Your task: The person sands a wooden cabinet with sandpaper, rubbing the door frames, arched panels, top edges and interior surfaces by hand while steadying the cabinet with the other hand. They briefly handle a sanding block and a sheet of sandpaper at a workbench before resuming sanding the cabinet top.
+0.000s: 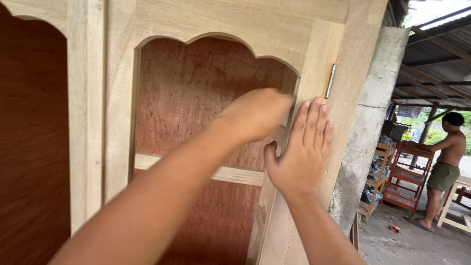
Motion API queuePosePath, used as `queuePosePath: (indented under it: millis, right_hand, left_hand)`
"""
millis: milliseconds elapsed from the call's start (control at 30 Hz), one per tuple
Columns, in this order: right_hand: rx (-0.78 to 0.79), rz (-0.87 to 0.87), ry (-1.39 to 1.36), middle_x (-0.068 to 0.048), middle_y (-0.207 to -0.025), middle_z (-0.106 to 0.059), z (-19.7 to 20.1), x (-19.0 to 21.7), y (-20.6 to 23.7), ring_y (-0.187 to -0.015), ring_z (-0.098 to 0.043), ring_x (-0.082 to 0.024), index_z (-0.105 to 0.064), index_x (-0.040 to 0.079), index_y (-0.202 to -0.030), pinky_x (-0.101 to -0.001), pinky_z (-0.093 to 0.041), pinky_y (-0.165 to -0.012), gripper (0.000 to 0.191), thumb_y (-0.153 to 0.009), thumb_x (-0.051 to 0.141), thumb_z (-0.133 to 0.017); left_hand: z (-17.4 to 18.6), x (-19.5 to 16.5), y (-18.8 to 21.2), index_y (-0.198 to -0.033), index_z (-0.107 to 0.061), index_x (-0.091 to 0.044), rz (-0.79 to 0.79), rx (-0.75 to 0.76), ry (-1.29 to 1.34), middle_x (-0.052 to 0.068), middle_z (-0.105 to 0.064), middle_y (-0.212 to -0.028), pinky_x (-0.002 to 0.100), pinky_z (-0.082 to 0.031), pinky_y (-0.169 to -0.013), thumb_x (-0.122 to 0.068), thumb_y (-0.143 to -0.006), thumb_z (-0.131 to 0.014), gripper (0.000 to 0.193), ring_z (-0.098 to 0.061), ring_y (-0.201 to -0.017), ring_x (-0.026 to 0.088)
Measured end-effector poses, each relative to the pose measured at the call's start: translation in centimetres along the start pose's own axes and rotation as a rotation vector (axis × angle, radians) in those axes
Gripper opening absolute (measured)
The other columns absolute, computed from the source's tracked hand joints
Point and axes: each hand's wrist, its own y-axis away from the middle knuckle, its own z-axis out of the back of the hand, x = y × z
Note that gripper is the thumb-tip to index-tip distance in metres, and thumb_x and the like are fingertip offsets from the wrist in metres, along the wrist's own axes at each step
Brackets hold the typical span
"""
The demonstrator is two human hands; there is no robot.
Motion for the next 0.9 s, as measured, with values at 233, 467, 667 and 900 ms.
queuePosePath:
  millis: [233,467,667,900]
  right_hand:
    - [-0.013,0.035,-0.007,-0.029,-0.168,-0.019,0.0,0.0,0.0,-0.158,-0.015,-0.039,-0.022,-0.01,-0.159,-0.0523,-0.009,-0.127,0.101,-0.077,0.03,-0.068]
    - [0.0,-0.014,0.007,-0.027,-0.168,-0.021,0.0,0.1,-0.1,-0.158,-0.016,-0.038,-0.024,-0.008,-0.159,-0.051,-0.009,-0.128,0.1,-0.076,0.028,-0.067]
    - [-0.025,0.014,0.009,-0.028,-0.168,-0.021,-0.5,-0.3,0.0,-0.158,-0.017,-0.038,-0.024,-0.01,-0.159,-0.0506,-0.01,-0.128,0.098,-0.077,0.027,-0.063]
    - [-0.11,0.109,-0.302,-0.024,-0.168,-0.031,-0.2,1.4,2.0,-0.162,-0.027,-0.035,-0.029,-0.004,-0.159,-0.0479,-0.019,-0.134,0.078,-0.088,0.014,-0.056]
  left_hand:
    - [3.3,5.4,1.0,-0.096,-0.067,0.006,0.528,-0.589,0.242,0.029,-0.071,-0.089,0.05,-0.057,-0.078,-0.004,-0.091,-0.055,0.017,-0.07,-0.09,0.044]
    - [-2.6,0.1,-1.5,-0.103,-0.065,0.009,0.521,-0.3,-0.004,0.029,-0.071,-0.093,0.045,-0.06,-0.071,-0.005,-0.093,-0.05,0.023,-0.074,-0.086,0.039]
    - [7.1,1.4,0.6,-0.096,-0.067,0.011,0.787,-0.06,0.053,0.025,-0.074,-0.095,0.04,-0.064,-0.071,-0.019,-0.094,-0.056,0.032,-0.078,-0.087,0.032]
    - [3.2,-0.5,1.0,-0.101,-0.067,0.006,0.435,-0.231,0.096,0.03,-0.071,-0.094,0.048,-0.059,-0.076,-0.001,-0.091,-0.053,0.019,-0.072,-0.09,0.043]
